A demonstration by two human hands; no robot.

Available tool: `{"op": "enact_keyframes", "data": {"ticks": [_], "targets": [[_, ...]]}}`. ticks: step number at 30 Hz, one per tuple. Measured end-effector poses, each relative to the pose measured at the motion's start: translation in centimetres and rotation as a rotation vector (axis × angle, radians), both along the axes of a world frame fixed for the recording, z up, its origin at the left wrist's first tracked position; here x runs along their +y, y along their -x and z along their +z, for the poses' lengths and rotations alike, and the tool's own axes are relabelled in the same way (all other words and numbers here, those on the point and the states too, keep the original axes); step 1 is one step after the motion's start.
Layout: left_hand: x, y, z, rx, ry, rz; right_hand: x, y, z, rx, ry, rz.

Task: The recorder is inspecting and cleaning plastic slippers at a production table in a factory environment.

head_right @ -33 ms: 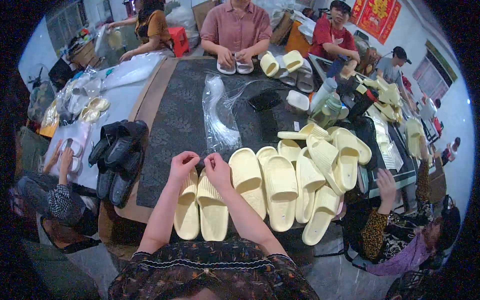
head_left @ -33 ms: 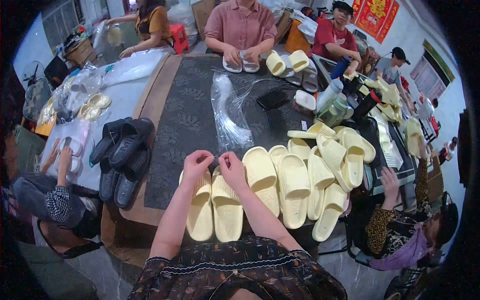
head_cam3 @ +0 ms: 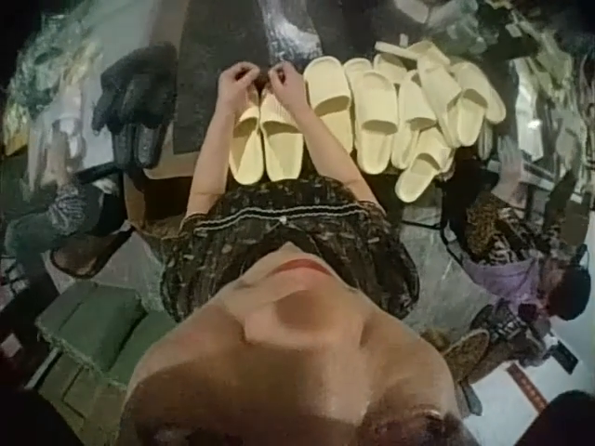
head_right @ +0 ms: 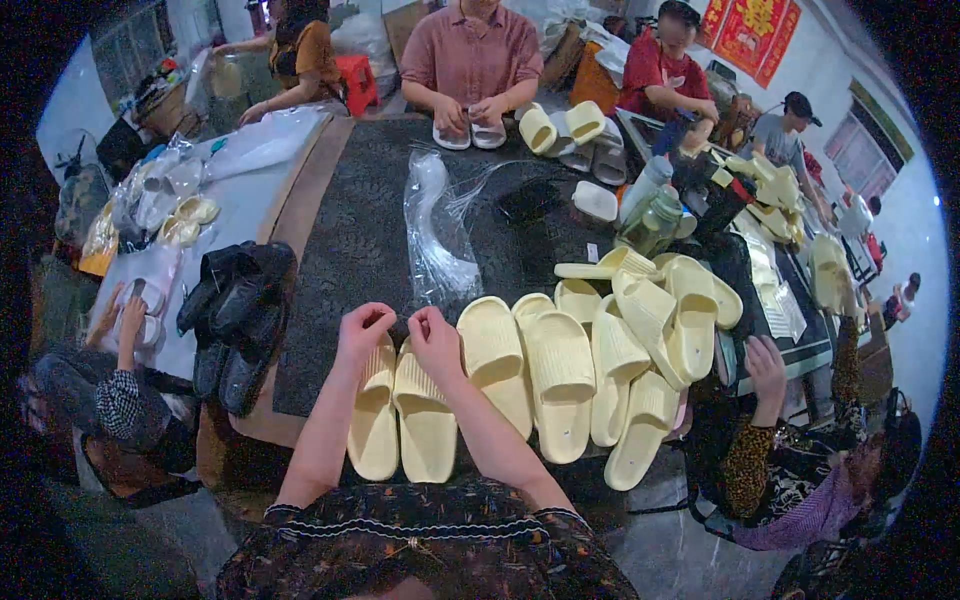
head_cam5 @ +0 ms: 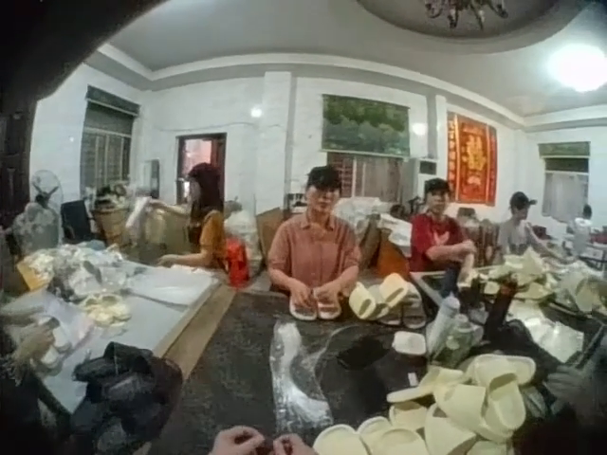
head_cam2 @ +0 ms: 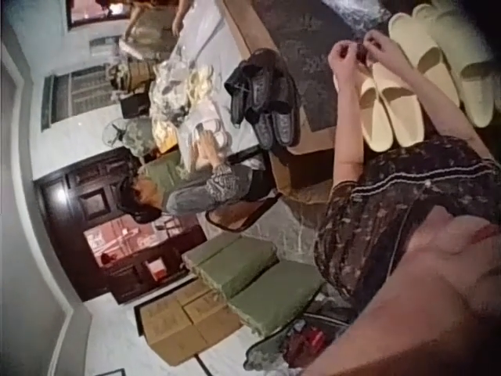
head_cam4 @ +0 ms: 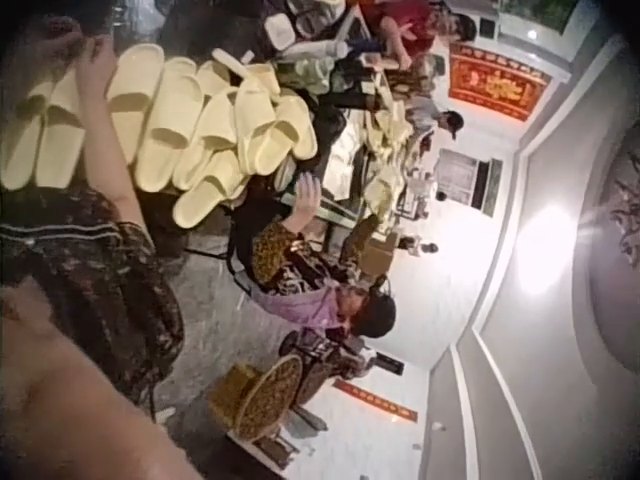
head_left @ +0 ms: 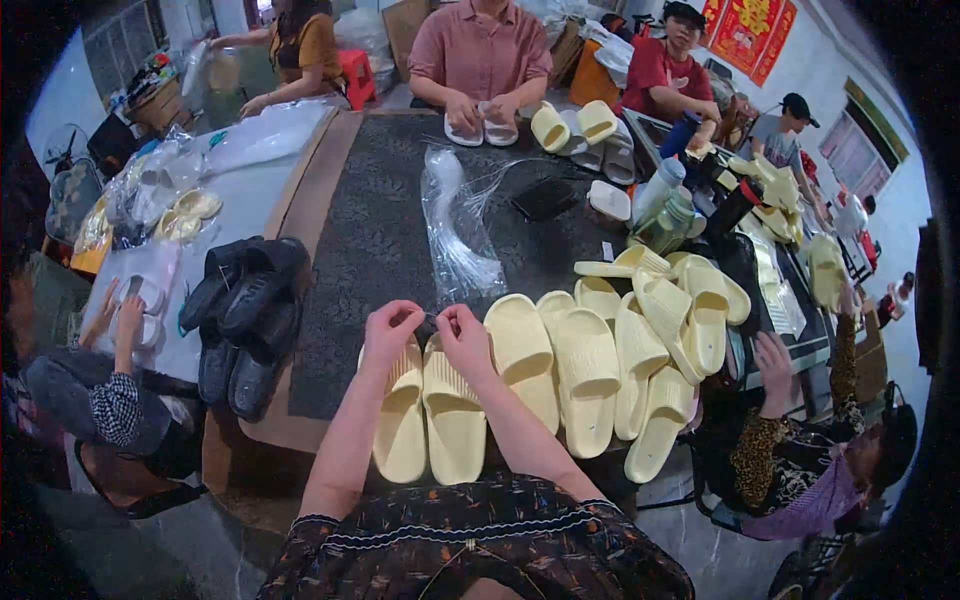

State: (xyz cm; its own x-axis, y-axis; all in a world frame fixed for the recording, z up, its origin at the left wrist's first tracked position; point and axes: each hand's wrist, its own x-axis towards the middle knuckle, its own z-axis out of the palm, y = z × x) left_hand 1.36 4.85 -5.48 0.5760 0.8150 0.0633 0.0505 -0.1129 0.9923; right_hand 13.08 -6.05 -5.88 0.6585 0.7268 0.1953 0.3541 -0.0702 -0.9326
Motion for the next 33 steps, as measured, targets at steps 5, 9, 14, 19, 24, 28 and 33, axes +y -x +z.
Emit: {"op": "enact_keyframes", "data": {"ticks": [5, 9, 14, 19, 24, 28, 33], "targets": [[-0.5, -0.2, 0.3, -0.037, 0.040, -0.023, -0.4, 0.0, 0.1, -0.030, -0.021, 0.048], [-0.6, 0.0, 0.9, 0.021, 0.067, -0.081, -0.2, 0.0, 0.3, 0.006, 0.037, 0.034], [0.2, 0.0, 0.1, -0.111, 0.088, -0.063, 0.2, -0.1, 0.0, 0.041, 0.020, 0.070], [-0.7, 0.6, -0.1, 0.081, -0.018, -0.102, -0.4, 0.2, 0.1, -0.036, -0.003, 0.014], [-0.1, -0.2, 0.1, -0.119, 0.047, -0.025, -0.3, -0.1, 0.0, 0.003, -0.015, 0.075], [-0.7, -0.1, 0.6, -0.003, -0.009, -0.090, -0.4, 0.1, 0.6, 0.029, -0.015, 0.042], [-0.2, -0.1, 0.0, -0.032, 0.027, -0.023, -0.4, -0.1, 0.4, 0.014, -0.008, 0.070]]}}
